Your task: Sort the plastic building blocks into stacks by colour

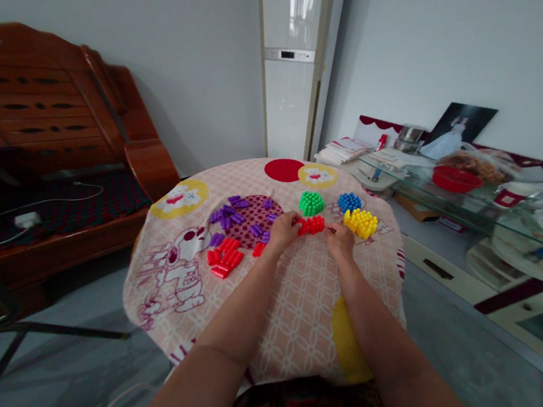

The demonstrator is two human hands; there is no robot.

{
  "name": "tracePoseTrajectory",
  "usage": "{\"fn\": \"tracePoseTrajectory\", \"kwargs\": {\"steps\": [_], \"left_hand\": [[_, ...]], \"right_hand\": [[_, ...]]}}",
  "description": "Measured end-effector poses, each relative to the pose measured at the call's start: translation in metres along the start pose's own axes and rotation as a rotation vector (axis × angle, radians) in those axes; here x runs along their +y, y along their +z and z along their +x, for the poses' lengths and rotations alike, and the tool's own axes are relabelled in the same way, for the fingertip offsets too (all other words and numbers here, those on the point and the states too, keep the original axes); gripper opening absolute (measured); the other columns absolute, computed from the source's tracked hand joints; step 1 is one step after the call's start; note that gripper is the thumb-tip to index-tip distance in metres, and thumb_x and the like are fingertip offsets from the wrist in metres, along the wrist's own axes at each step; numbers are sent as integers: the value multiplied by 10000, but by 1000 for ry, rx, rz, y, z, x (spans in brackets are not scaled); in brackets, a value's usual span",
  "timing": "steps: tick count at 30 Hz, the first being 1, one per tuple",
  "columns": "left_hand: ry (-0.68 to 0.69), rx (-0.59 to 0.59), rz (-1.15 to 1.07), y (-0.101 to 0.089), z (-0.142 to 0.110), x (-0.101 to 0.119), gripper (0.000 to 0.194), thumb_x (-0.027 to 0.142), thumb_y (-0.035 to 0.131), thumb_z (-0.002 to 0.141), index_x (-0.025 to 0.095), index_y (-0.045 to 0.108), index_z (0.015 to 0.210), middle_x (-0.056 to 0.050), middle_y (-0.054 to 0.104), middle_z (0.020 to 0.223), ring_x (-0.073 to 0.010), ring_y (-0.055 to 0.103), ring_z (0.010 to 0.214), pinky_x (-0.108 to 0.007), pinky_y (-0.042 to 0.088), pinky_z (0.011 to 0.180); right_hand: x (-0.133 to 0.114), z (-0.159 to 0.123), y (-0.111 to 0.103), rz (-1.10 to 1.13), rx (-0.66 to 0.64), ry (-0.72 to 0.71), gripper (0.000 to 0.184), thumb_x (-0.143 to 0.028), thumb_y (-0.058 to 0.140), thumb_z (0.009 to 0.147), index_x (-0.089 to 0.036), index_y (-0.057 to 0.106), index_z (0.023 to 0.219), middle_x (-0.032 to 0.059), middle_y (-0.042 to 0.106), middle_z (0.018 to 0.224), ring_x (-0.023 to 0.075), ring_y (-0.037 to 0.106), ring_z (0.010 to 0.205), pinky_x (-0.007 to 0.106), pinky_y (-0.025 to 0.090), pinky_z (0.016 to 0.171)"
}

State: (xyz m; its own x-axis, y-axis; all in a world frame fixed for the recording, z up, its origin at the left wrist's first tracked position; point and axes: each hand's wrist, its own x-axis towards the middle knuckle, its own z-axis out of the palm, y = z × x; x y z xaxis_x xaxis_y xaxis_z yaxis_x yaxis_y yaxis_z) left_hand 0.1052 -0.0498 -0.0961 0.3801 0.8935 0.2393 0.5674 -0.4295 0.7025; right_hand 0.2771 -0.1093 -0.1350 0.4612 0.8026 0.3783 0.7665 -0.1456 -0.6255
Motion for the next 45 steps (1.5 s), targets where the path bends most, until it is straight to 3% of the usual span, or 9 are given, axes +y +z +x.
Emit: {"fn": "tracePoseTrajectory", "kwargs": {"steps": [8,13,24,28,35,41,45], "left_hand": [[-6,18,56,0,0,-8,195,140,532,845,165,649,999,-81,721,985,-184,657,913,-286,484,826],[73,33,-40,4,0,-8,190,91,535,789,155,655,922,-56,705,917,-165,633,848,-286,487,818],[69,90,-41,19,-1,-2,183,86,547,769,151,659,898,-54,687,866,-158,606,803,-278,485,779],[42,99,-56,21,0,-3,299,73,571,740,136,644,1023,-81,700,957,-166,635,831,-278,498,773],[1,-17,-42,22,-4,0,588,85,692,625,125,567,1198,-114,674,1087,-189,658,858,-280,519,757],[45,15,-62,31,-6,1,389,98,655,691,134,605,1075,-71,682,950,-167,633,821,-286,516,774],[39,10,-19,30,-5,2,408,93,667,681,120,612,1084,-90,687,993,-175,638,844,-290,518,792]], "right_hand": [[-4,0,-3,-21,-34,25,285,-255,507,793,-195,775,868,73,746,853,211,642,808,298,469,763],[-5,0,-3,-42,-19,27,280,-245,508,792,-201,775,861,65,747,846,205,635,802,294,466,761],[-4,0,-3,-30,-34,19,297,-245,502,794,-180,777,885,79,747,859,212,639,803,297,463,756],[-3,0,-3,-20,-15,14,285,-244,514,782,-188,779,870,78,750,855,214,638,804,295,459,755],[-2,0,-2,-28,-15,13,290,-257,523,777,-182,784,879,92,753,861,226,644,801,305,460,746],[2,2,0,-23,11,-12,272,-266,525,773,-197,779,843,74,753,840,218,638,794,297,460,737],[4,3,0,-42,-21,-5,292,-269,524,776,-191,781,890,82,756,873,225,645,811,306,462,742]]}}
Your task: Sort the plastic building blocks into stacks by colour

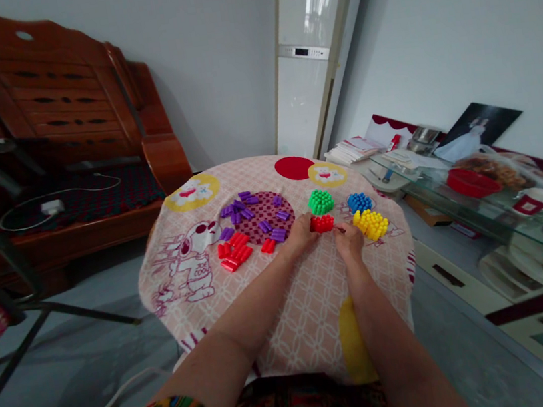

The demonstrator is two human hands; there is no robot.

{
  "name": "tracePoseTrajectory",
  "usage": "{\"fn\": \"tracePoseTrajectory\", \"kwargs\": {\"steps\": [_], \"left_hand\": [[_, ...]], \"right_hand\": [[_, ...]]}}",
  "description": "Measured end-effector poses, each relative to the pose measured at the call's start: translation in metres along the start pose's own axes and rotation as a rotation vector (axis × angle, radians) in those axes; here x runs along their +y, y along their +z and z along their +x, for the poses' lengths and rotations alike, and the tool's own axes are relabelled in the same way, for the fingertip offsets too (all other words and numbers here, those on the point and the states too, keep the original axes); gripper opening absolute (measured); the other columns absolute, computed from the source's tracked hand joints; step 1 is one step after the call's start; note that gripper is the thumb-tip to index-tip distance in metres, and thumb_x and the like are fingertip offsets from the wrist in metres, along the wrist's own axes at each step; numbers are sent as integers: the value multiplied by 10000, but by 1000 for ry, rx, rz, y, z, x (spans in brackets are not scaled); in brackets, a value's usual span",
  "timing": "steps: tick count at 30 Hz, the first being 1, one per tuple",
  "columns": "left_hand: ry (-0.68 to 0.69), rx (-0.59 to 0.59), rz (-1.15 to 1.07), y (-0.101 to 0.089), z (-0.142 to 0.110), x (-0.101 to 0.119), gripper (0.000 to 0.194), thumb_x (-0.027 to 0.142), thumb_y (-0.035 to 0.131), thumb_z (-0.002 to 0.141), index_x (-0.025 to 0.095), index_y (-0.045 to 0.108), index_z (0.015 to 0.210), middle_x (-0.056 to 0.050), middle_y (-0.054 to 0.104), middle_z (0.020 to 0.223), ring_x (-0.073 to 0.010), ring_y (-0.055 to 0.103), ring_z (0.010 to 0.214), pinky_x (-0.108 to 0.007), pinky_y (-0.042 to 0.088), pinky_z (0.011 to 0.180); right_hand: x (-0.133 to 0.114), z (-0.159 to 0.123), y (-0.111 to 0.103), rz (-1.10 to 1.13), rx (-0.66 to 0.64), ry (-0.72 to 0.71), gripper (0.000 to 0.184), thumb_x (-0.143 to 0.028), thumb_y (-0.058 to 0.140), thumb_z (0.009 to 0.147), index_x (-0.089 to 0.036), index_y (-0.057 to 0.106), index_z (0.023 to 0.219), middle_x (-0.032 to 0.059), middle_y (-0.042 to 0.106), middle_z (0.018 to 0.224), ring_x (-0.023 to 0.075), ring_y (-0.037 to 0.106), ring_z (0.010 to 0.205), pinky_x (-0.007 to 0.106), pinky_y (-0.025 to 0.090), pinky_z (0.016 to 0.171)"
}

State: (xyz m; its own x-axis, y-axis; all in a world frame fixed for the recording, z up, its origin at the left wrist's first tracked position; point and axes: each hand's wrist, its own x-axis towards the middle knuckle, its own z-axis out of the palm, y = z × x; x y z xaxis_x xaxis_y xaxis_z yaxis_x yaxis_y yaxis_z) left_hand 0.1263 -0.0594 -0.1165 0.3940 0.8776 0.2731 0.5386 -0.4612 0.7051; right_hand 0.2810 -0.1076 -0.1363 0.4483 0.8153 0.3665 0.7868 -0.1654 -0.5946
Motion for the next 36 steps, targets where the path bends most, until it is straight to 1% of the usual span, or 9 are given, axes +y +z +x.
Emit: {"fn": "tracePoseTrajectory", "kwargs": {"steps": [5,9,12,15,18,22,27,32,36], "left_hand": [[-7,15,169,-32,2,-2,488,112,673,715,137,613,1198,-127,669,1148,-208,654,953,-307,508,874],[-101,-5,375,-85,-4,-13,366,176,673,737,161,680,1102,-128,692,1127,-272,630,1082,-330,478,941],[-269,10,488,-127,-15,-33,368,187,684,710,180,686,1079,-121,702,1130,-292,626,1089,-349,484,932],[-381,-105,537,-160,-28,-57,377,182,739,628,179,707,1003,-117,711,1088,-307,640,1055,-358,499,900],[-395,-220,507,-177,-37,-72,362,220,750,599,204,724,960,-64,725,1008,-280,658,1000,-321,508,861],[-374,-272,499,-181,-41,-72,400,204,737,581,230,731,980,-27,728,969,-244,660,961,-267,503,804],[-414,-317,434,-177,-40,-63,298,159,697,613,223,751,900,-4,721,820,-194,666,803,-231,488,702],[-250,-115,350,-164,-31,-53,265,146,692,613,191,758,865,-24,736,829,-204,669,823,-250,502,726],[-14,-19,122,-134,-20,-29,308,157,642,644,168,745,934,-32,751,880,-185,674,811,-251,522,728]], "right_hand": [[-2,-1,-1,15,1,10,290,-257,526,769,-191,782,888,77,756,856,227,648,808,313,468,757],[-3,-1,-2,0,-1,32,284,-251,531,767,-188,783,880,83,752,846,233,647,805,312,465,744],[-4,-1,-2,-7,-7,30,267,-252,536,773,-190,780,860,78,750,839,224,643,796,298,456,723],[-4,-1,-2,-8,-8,16,254,-245,534,779,-195,775,841,65,747,825,206,635,775,282,445,704],[-5,-2,-3,0,1,13,251,-237,531,778,-196,772,835,59,746,815,198,632,763,277,442,697],[-6,-3,-4,9,14,7,253,-243,527,777,-208,771,832,52,748,819,199,635,773,280,452,719],[-7,-3,-4,-5,-9,28,270,-239,524,778,-197,775,867,61,746,839,203,636,787,286,459,737],[-5,-4,-2,20,22,8,266,-236,519,773,-192,772,839,61,744,818,202,628,776,283,453,732],[-4,-4,0,46,35,3,260,-235,528,758,-184,774,828,67,745,809,212,629,767,295,451,730]]}}
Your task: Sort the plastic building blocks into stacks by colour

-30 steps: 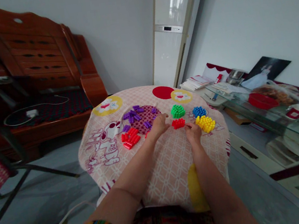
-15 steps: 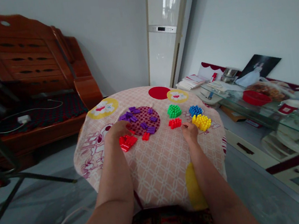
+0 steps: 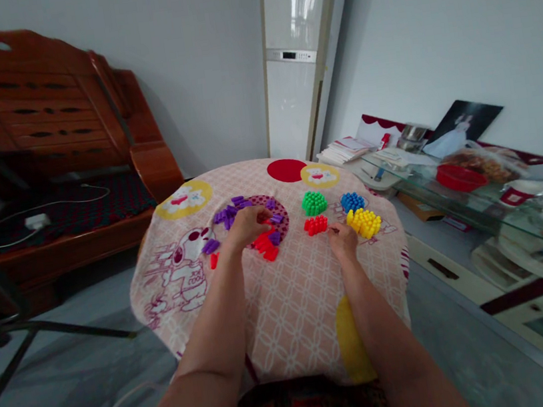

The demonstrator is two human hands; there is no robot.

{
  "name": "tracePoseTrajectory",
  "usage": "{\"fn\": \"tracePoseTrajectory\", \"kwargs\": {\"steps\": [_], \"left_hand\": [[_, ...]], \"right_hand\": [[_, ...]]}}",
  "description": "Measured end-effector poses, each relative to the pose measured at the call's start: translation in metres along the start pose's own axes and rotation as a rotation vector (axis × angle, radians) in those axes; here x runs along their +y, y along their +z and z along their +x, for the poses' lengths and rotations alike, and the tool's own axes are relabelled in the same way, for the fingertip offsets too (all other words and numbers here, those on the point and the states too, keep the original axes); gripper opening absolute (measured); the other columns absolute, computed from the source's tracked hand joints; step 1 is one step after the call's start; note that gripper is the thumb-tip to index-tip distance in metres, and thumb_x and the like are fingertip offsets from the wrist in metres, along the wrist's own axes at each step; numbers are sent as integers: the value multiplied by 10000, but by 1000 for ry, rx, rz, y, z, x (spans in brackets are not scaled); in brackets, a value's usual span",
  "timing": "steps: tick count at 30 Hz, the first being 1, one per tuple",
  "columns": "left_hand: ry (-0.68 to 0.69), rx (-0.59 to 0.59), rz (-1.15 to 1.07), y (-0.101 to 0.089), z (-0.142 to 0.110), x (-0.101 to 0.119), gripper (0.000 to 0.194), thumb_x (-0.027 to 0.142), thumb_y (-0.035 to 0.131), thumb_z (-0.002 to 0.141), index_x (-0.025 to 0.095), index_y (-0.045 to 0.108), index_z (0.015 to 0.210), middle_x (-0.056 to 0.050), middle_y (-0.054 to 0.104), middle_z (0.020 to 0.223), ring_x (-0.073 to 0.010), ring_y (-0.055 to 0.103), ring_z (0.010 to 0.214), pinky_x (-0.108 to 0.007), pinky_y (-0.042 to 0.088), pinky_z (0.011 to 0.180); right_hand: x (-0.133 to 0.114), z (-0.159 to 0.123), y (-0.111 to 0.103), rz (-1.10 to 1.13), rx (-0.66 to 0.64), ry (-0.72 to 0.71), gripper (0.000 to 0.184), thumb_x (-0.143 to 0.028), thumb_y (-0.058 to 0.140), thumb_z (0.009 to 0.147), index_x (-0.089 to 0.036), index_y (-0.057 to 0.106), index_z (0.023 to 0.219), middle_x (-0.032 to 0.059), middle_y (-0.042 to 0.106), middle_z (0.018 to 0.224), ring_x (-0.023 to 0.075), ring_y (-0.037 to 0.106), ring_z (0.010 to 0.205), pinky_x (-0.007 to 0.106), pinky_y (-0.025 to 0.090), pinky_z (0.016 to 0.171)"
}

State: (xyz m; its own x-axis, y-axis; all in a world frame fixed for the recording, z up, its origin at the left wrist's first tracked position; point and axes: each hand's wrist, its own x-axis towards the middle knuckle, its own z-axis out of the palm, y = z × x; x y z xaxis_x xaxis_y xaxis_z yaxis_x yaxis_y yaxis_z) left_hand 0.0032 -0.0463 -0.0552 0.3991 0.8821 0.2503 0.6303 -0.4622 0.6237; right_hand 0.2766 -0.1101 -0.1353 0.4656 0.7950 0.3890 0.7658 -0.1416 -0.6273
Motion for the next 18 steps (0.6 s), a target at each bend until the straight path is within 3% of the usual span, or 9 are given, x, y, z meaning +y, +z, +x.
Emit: {"fn": "tracePoseTrajectory", "kwargs": {"steps": [5,10,14,18], "left_hand": [[111,16,-189,29,6,29,264,135,612,657,146,742,887,-31,742,798,-167,677,744,-248,530,704],[65,92,-339,40,9,30,253,160,666,655,144,741,895,-29,736,777,-160,675,722,-245,526,683],[-14,142,-511,56,14,28,210,184,696,649,137,731,850,-24,714,715,-145,654,658,-232,508,627],[-73,184,-640,68,15,26,182,212,718,642,136,716,807,-17,691,676,-136,635,629,-227,492,605]], "right_hand": [[0,0,0,44,0,2,258,-243,527,760,-178,771,812,70,733,784,221,630,759,302,451,715],[-3,-3,-1,89,138,-24,256,-260,511,801,-161,747,788,80,719,756,198,600,699,285,432,675],[-11,-13,-2,108,199,-169,355,-379,476,899,-152,711,760,69,677,676,167,574,636,260,414,628],[-26,-27,2,128,64,-421,383,-477,517,911,-147,708,951,81,711,780,173,627,684,264,473,674]]}}
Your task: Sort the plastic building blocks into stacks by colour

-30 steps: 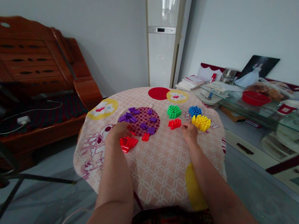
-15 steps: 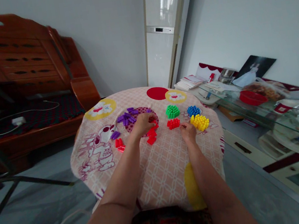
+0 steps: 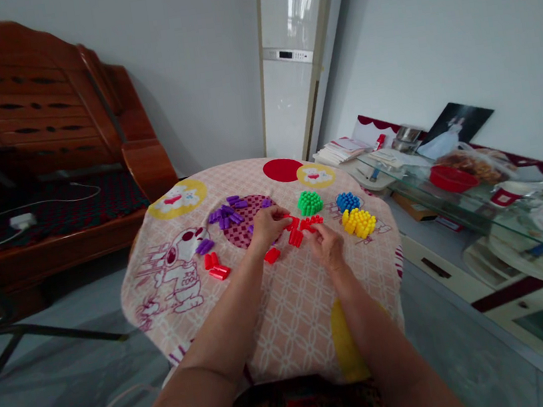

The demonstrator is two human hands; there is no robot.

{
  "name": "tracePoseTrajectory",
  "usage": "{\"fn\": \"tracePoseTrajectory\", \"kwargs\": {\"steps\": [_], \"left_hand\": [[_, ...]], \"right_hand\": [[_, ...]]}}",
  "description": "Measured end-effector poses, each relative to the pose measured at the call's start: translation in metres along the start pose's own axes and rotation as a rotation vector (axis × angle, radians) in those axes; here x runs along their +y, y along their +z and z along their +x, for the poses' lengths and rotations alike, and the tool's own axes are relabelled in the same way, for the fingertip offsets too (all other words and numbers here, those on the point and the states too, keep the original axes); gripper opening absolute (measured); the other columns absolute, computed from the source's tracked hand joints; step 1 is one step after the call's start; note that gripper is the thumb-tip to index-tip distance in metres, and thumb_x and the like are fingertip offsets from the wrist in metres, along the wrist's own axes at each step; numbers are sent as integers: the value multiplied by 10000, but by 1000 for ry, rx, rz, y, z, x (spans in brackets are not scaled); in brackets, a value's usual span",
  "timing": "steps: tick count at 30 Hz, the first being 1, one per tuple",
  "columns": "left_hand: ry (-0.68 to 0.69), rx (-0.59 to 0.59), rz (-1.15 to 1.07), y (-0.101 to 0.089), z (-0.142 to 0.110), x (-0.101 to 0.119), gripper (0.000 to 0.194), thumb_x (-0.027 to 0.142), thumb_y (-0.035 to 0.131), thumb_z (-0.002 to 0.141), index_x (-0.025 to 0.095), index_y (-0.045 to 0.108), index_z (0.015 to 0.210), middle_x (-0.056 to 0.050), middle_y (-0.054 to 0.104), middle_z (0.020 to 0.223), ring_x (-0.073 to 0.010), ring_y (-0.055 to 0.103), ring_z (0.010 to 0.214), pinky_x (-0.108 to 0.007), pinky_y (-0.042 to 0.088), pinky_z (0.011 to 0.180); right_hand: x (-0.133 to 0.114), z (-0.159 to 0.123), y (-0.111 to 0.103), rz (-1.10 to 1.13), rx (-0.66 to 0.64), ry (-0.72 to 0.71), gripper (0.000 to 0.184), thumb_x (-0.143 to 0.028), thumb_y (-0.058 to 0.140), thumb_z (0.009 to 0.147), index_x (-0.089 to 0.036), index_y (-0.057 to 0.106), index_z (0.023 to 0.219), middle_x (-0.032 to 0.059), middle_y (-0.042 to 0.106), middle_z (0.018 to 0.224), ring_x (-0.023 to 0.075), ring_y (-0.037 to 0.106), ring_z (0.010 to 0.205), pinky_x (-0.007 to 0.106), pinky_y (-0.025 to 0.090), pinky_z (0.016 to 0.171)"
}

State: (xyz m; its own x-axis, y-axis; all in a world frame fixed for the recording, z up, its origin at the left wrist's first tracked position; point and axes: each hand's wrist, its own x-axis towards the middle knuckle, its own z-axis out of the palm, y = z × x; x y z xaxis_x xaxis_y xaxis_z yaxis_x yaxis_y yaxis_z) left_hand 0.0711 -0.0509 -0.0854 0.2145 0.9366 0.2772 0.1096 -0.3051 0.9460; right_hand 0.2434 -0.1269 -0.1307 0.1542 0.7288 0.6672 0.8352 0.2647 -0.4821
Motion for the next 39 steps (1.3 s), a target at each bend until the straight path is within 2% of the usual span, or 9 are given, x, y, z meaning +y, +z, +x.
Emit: {"fn": "tracePoseTrajectory", "kwargs": {"steps": [4,7,11,18,21,25,30,35,39], "left_hand": [[-70,43,-125,-1,-2,-2,213,255,774,602,134,700,760,-8,676,651,-123,608,587,-222,472,571],[-133,49,-224,-1,-2,-2,240,260,799,575,129,684,741,1,656,617,-112,587,547,-221,462,546],[-173,118,-312,1,-2,-3,272,213,809,543,131,664,758,14,651,624,-107,587,529,-223,470,533],[-247,210,-380,2,-4,-1,195,163,766,575,138,628,711,22,634,575,-111,588,492,-227,480,510],[-276,226,-413,-1,-4,0,178,145,745,586,149,607,698,29,627,558,-109,580,468,-227,483,497],[-310,136,-395,-2,-5,-3,149,164,744,615,146,599,642,30,592,517,-95,555,446,-213,468,487],[-354,42,-430,-4,-4,-7,121,185,742,639,138,638,679,9,627,581,-93,584,522,-215,484,548],[-377,-73,-447,-10,-3,-12,336,160,816,518,119,680,822,-22,687,716,-91,603,588,-224,491,597],[-310,-58,-359,-7,-1,-17,301,185,821,532,123,660,779,2,649,641,-91,568,537,-220,449,544]], "right_hand": [[-14,-5,9,-76,-110,-191,443,-440,623,863,-152,641,1200,136,716,1051,240,657,942,334,519,844],[-15,-6,12,-144,-124,-234,401,-314,594,878,-158,616,1247,142,704,1082,251,648,981,349,521,866],[-8,-5,11,-179,-59,-264,323,-202,496,905,-155,646,1187,131,710,993,229,652,905,327,519,822],[-4,-4,10,-208,77,-317,210,-165,490,877,-173,693,930,87,678,790,195,619,765,289,481,727],[2,0,5,-165,186,-232,221,-167,473,863,-179,692,892,72,666,757,177,592,721,275,464,704],[17,5,-8,-111,281,-47,258,-193,460,832,-171,712,881,45,638,694,157,533,639,260,427,655],[23,6,-12,-146,138,31,282,-190,472,785,-171,744,856,56,653,716,164,536,666,266,416,675],[22,5,-5,-217,55,58,272,-181,495,774,-193,753,859,61,684,767,177,566,725,267,434,705],[24,6,-3,-201,26,79,308,-162,488,768,-183,753,923,73,714,823,186,592,766,274,451,727]]}}
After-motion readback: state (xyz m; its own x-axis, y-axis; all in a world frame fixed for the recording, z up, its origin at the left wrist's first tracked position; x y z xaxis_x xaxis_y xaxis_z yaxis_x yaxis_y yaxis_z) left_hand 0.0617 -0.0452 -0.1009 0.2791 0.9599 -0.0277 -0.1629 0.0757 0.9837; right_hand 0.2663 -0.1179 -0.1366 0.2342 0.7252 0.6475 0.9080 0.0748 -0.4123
